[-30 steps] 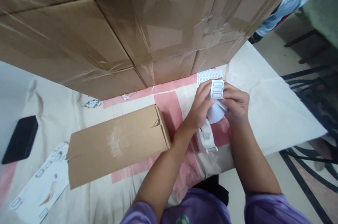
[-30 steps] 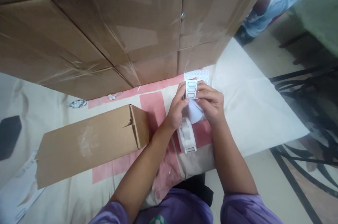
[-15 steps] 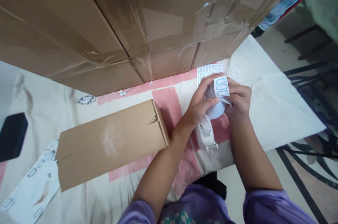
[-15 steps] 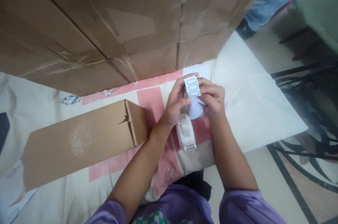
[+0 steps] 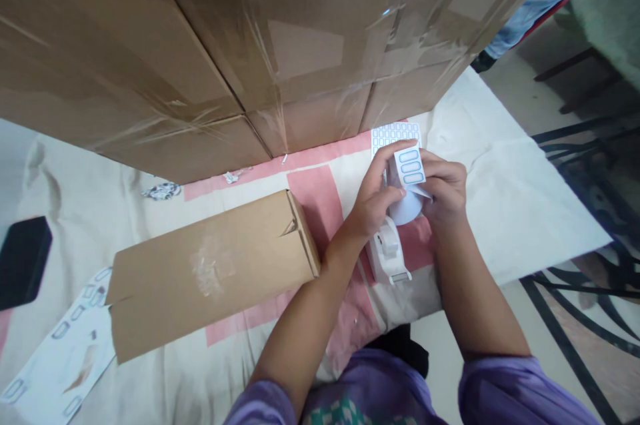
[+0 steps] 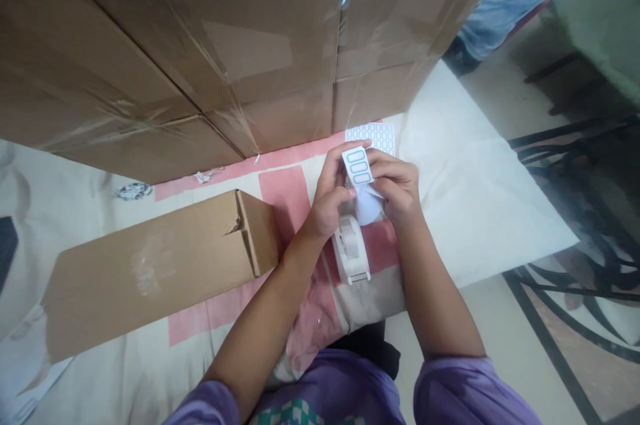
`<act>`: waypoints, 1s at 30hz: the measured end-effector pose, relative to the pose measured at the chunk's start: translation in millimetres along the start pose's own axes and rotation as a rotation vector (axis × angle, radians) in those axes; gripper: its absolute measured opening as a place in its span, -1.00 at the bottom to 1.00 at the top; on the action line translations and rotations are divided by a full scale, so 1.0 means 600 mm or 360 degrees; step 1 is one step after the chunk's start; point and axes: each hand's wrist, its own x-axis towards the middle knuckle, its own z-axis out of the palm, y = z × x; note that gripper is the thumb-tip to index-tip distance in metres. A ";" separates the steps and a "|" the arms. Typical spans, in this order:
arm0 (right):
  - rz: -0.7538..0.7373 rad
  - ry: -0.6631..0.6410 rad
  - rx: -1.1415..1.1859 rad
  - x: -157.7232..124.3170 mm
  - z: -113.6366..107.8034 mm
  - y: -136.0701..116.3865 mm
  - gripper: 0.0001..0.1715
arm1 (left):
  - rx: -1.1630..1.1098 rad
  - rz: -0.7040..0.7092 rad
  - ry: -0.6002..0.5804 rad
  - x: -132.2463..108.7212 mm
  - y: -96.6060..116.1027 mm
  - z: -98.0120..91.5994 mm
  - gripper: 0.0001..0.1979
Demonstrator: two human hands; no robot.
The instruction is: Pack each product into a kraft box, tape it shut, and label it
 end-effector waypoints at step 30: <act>-0.0401 0.0003 -0.0775 0.008 0.010 -0.025 -0.84 | 0.0746 0.0274 0.0329 -0.004 -0.007 0.012 -0.53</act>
